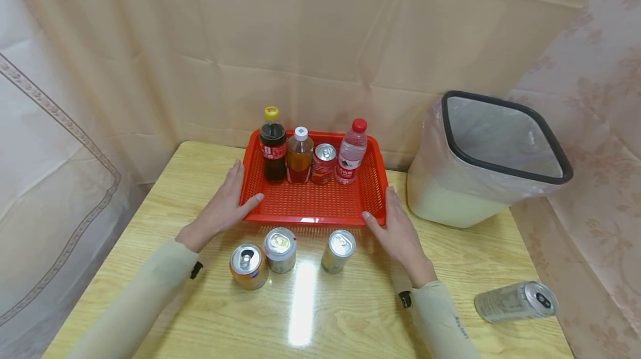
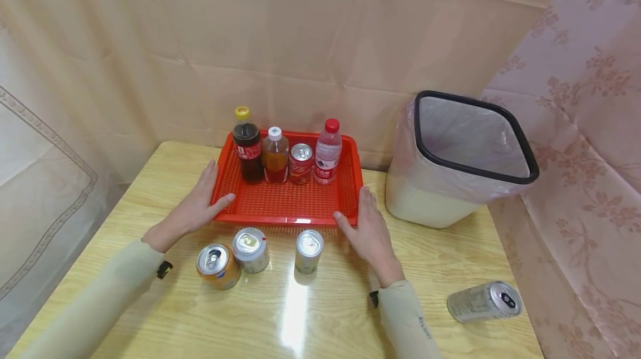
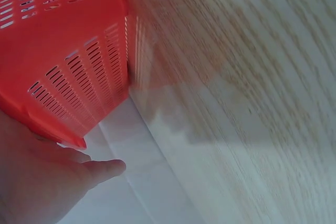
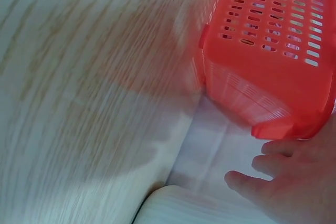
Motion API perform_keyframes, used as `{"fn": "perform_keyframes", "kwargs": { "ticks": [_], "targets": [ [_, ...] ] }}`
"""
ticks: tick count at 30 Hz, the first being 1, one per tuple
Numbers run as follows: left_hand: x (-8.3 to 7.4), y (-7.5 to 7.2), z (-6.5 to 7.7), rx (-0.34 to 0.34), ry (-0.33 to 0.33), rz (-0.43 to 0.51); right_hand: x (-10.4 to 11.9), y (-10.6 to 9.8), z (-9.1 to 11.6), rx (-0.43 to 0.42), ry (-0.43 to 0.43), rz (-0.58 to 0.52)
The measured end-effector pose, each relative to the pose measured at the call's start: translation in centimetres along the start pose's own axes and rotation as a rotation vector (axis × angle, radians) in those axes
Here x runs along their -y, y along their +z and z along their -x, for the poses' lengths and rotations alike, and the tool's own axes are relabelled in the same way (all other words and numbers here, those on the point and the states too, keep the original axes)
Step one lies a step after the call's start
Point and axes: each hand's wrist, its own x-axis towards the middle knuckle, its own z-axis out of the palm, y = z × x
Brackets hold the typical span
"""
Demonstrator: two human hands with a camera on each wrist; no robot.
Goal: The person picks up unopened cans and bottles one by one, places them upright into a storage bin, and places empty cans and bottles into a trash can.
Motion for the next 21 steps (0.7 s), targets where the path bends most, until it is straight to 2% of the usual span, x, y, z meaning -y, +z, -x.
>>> {"fn": "perform_keyframes", "kwargs": {
  "ticks": [9,21],
  "targets": [
    [-0.1,0.1,0.1,-0.007,0.012,-0.001,0.1,-0.6,0.3,-0.018,0.020,-0.023],
    [0.0,0.2,0.0,-0.002,0.008,0.010,1.5,-1.6,2.9,-0.074,-0.071,-0.114]
  ]
}}
